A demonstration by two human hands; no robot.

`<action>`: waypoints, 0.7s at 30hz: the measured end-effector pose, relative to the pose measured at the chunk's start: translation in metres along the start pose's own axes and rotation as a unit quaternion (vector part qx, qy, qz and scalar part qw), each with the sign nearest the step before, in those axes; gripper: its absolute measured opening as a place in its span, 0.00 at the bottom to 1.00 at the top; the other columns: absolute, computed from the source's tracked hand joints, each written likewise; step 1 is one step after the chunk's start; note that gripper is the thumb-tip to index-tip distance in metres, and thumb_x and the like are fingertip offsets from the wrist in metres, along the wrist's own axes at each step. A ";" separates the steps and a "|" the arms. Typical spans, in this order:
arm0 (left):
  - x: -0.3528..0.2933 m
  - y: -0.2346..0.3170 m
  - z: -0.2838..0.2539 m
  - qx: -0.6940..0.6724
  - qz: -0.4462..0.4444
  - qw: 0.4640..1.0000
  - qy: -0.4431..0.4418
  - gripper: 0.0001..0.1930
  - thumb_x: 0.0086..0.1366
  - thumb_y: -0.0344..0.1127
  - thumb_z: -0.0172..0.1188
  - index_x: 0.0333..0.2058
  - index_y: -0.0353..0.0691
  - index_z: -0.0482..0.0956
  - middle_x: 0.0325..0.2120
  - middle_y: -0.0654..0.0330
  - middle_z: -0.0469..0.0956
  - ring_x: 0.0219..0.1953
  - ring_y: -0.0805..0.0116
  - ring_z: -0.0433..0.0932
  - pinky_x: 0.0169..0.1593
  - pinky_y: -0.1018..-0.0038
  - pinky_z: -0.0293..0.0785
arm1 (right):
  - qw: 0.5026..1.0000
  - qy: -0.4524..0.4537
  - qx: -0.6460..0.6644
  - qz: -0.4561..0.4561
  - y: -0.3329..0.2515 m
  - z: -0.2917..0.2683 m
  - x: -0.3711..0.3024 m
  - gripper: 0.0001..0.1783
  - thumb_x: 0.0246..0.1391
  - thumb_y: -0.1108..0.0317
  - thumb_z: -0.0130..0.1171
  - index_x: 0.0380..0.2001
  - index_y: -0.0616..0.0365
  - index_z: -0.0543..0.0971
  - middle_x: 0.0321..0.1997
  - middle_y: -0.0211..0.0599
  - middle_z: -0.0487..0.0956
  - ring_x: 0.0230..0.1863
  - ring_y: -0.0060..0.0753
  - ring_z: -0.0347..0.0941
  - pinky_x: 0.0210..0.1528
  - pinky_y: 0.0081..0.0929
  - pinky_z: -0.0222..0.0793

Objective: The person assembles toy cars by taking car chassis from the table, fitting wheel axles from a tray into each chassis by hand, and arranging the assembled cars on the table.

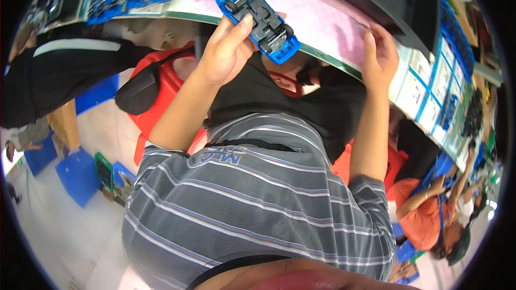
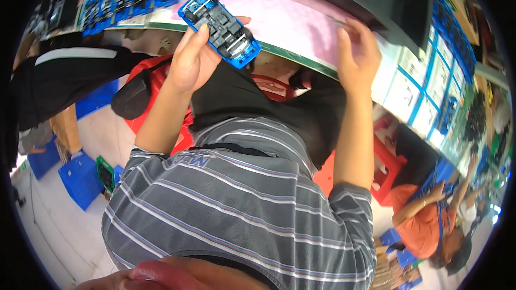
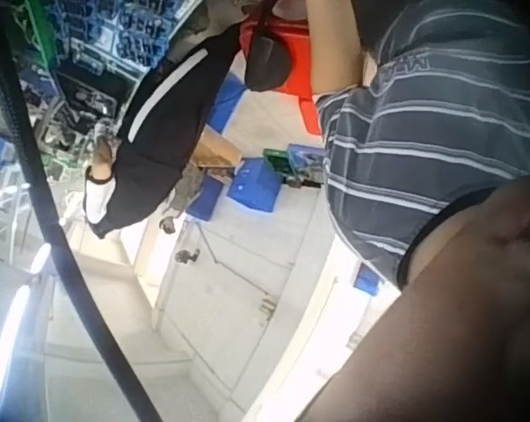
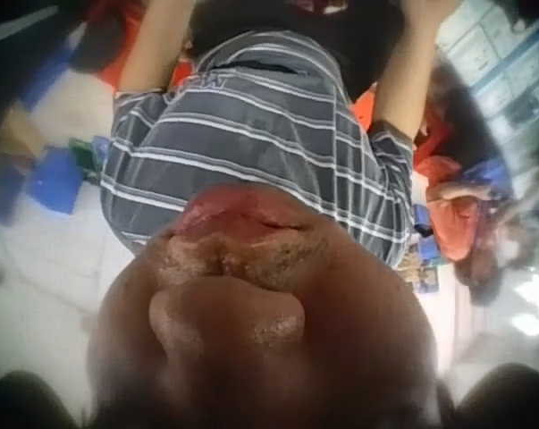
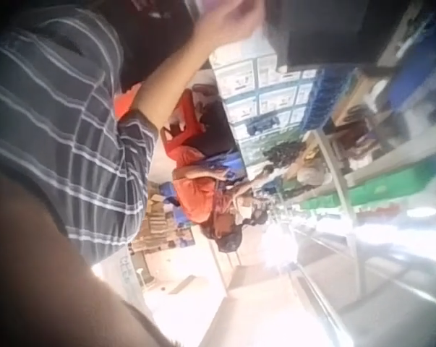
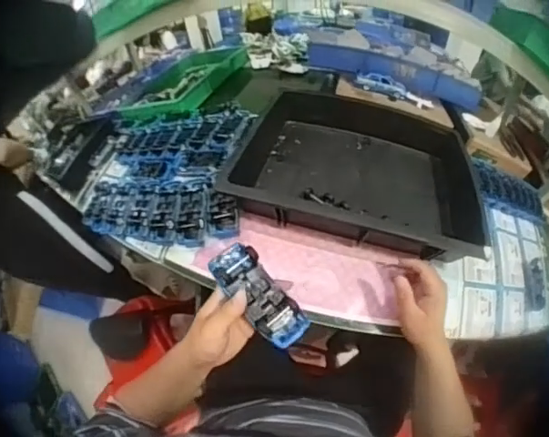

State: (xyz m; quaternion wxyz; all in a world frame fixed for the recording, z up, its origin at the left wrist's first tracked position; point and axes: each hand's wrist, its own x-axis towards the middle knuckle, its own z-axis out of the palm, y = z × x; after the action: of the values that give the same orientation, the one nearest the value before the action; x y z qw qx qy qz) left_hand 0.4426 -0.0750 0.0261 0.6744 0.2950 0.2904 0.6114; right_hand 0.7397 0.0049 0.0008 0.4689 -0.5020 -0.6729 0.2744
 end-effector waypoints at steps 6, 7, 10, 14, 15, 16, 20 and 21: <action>-0.036 0.060 -0.056 0.021 0.087 0.987 0.135 0.18 0.74 0.35 0.49 0.59 0.39 0.65 0.53 0.57 0.75 0.55 0.64 0.76 0.60 0.60 0.72 | 0.981 -0.087 -0.139 -0.100 -0.028 0.008 0.002 0.12 0.53 0.71 0.64 0.41 0.63 0.80 0.38 0.43 0.80 0.39 0.39 0.78 0.46 0.28 0.72; -0.039 0.075 -0.068 0.030 0.100 0.981 0.161 0.16 0.74 0.35 0.50 0.56 0.38 0.68 0.51 0.57 0.77 0.53 0.65 0.77 0.59 0.61 0.73 | 0.982 -0.087 -0.136 -0.101 -0.028 0.009 0.002 0.12 0.53 0.71 0.64 0.41 0.63 0.80 0.38 0.43 0.80 0.39 0.39 0.78 0.46 0.28 0.72; -0.047 0.126 -0.106 0.097 0.158 0.944 0.273 0.14 0.73 0.38 0.54 0.51 0.37 0.74 0.48 0.58 0.80 0.49 0.67 0.80 0.54 0.65 0.77 | 0.986 -0.093 -0.129 -0.057 -0.035 0.010 0.003 0.12 0.54 0.74 0.63 0.42 0.65 0.80 0.38 0.43 0.80 0.39 0.37 0.77 0.45 0.28 0.72; -0.052 0.206 -0.186 0.191 0.173 0.918 0.302 0.15 0.74 0.40 0.51 0.52 0.36 0.73 0.48 0.57 0.80 0.48 0.63 0.80 0.54 0.62 0.76 | 0.984 -0.091 -0.140 -0.064 -0.036 0.012 0.003 0.12 0.54 0.75 0.63 0.42 0.65 0.80 0.37 0.42 0.79 0.38 0.36 0.77 0.45 0.27 0.72; -0.055 0.230 -0.217 0.222 0.165 0.906 0.321 0.16 0.74 0.41 0.51 0.52 0.36 0.73 0.47 0.56 0.80 0.49 0.62 0.80 0.55 0.61 0.76 | 0.984 -0.093 -0.137 -0.067 -0.037 0.014 0.004 0.12 0.54 0.75 0.63 0.42 0.65 0.80 0.37 0.42 0.79 0.38 0.36 0.77 0.45 0.27 0.72; -0.057 0.253 -0.230 0.236 0.167 0.891 0.349 0.16 0.74 0.41 0.51 0.52 0.37 0.73 0.47 0.56 0.80 0.49 0.61 0.79 0.55 0.60 0.76 | 0.982 -0.094 -0.143 -0.077 -0.038 0.015 0.006 0.12 0.54 0.75 0.62 0.42 0.65 0.80 0.37 0.42 0.79 0.38 0.36 0.77 0.45 0.27 0.72; -0.047 0.318 -0.296 0.272 0.133 0.833 0.463 0.15 0.74 0.41 0.51 0.50 0.37 0.75 0.46 0.57 0.80 0.49 0.62 0.79 0.53 0.62 0.76 | 0.978 -0.097 -0.173 -0.071 -0.042 0.013 0.006 0.11 0.55 0.75 0.62 0.42 0.65 0.80 0.37 0.41 0.79 0.38 0.35 0.77 0.44 0.27 0.72; -0.043 0.334 -0.316 0.267 0.129 0.834 0.466 0.15 0.74 0.42 0.51 0.50 0.37 0.76 0.46 0.58 0.81 0.48 0.63 0.80 0.52 0.63 0.77 | 0.977 -0.096 -0.176 -0.072 -0.043 0.013 0.006 0.11 0.55 0.75 0.62 0.42 0.65 0.80 0.37 0.41 0.79 0.38 0.35 0.77 0.44 0.27 0.72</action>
State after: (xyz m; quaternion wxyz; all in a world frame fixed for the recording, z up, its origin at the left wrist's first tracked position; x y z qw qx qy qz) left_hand -0.0164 -0.0787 0.0712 0.2694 0.1788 0.6813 0.6568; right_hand 0.7093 -0.0025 0.0334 0.3254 -0.4980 -0.7870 0.1638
